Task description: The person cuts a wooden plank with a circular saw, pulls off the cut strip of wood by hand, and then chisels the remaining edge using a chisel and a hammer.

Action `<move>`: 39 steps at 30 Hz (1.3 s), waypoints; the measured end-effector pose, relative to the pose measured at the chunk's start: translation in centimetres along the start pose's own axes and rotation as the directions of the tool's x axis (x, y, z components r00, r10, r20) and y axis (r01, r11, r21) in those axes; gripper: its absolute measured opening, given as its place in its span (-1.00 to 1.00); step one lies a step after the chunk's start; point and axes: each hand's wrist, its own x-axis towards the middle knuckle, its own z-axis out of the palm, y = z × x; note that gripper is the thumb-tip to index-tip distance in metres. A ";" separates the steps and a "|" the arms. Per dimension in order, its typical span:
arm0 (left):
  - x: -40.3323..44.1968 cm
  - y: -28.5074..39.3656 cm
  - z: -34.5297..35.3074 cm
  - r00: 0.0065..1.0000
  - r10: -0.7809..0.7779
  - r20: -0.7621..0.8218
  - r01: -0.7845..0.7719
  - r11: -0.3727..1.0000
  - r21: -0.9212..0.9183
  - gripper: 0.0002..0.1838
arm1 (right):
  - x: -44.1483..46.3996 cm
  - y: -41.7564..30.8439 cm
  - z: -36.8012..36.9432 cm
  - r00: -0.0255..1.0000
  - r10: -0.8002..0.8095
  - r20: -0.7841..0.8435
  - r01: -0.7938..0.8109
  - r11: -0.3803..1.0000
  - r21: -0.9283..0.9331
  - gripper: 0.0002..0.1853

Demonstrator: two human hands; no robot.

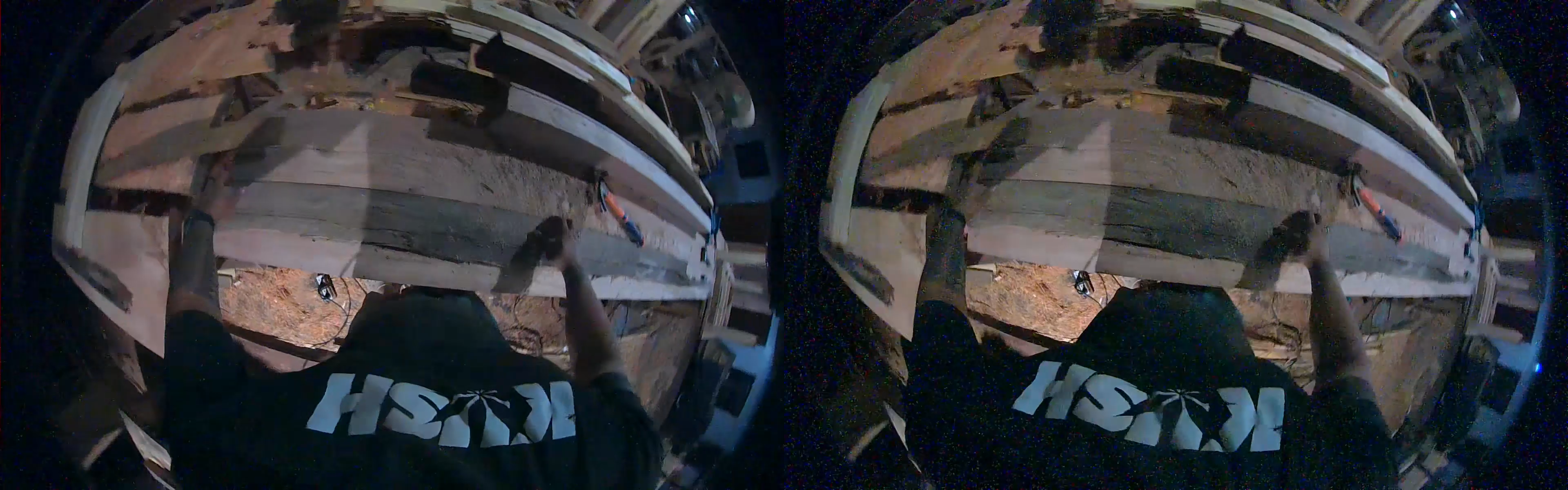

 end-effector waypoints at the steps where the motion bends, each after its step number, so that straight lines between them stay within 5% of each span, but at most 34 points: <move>1: 0.8 -0.4 0.0 1.000 0.026 0.011 -0.022 0.959 -0.282 -0.17 | 0.3 -0.7 -0.5 0.992 -0.115 0.049 0.123 0.960 -0.252 -0.44; 2: 1.9 -4.5 0.6 0.990 0.107 0.093 -0.042 0.849 -0.527 -0.15 | 0.4 -1.4 -0.9 0.969 -0.208 0.135 0.248 0.839 -0.484 -0.43; 4: 3.2 -4.3 0.2 0.939 0.211 0.272 -0.141 0.957 -0.255 -0.20 | 0.6 -2.9 0.0 0.977 -0.212 -0.022 0.153 0.770 -0.619 -0.48; 5: 3.1 -0.7 -3.1 0.915 0.150 0.376 -0.273 0.914 0.301 -0.27 | 0.7 -4.4 0.9 0.971 -0.238 -0.034 0.166 0.766 -0.621 -0.49; 7: 3.0 -0.1 -5.5 0.925 0.053 0.376 -0.319 0.646 0.694 -0.39 | 0.5 -10.4 3.1 0.952 -0.307 -0.002 0.253 0.789 -0.559 -0.50; 10: 3.7 -4.2 -6.9 0.975 0.055 0.216 -0.165 0.830 0.533 -0.59 | 2.5 -15.4 6.3 0.731 -0.574 0.368 0.682 0.605 -0.411 -0.54; 12: 2.5 -3.4 -6.9 0.993 0.018 0.117 -0.071 0.883 0.464 -0.69 | 4.4 -14.4 9.4 0.826 -0.444 0.348 0.564 0.646 -0.515 -0.57; 14: 1.9 -5.5 -7.6 0.955 0.287 0.082 -0.267 0.700 0.662 -0.71 | 5.4 -16.4 10.8 0.899 -0.296 0.323 0.434 0.697 -0.570 -0.57; 15: 1.7 -6.2 -7.7 0.905 0.417 0.081 -0.332 0.577 0.746 -0.71 | 5.7 -17.0 11.1 0.902 -0.279 0.329 0.423 0.720 -0.551 -0.57; 19: -0.2 -3.5 -10.3 0.897 0.439 -0.062 -0.218 0.559 0.800 -0.71 | 6.7 -16.7 12.5 0.861 -0.273 0.429 0.472 0.742 -0.475 -0.50; 23: -1.0 -4.9 -10.5 0.915 0.393 -0.097 -0.172 0.594 0.786 -0.65 | 7.8 -17.7 12.9 0.868 -0.020 0.496 0.352 0.729 -0.587 -0.46; 28: 0.4 -2.8 -8.3 0.934 0.325 -0.146 -0.128 0.689 0.713 -0.53 | 6.1 -18.0 13.4 0.952 -0.037 0.304 0.230 0.743 -0.629 -0.33; 31: 2.2 3.7 -3.9 0.918 0.356 -0.176 -0.206 0.806 0.555 -0.46 | 6.7 -16.7 14.3 0.918 0.004 0.396 0.267 0.732 -0.627 -0.57; 35: 4.2 18.5 7.5 0.919 0.378 0.110 -0.394 0.896 0.206 -0.35 | 5.3 -19.4 13.0 0.948 0.026 0.318 0.163 0.818 -0.552 -0.52; 39: 4.9 29.9 10.8 0.781 0.340 0.523 -0.446 0.891 0.087 -0.23 | 4.6 -19.6 13.0 0.959 0.027 0.281 0.126 0.851 -0.510 -0.31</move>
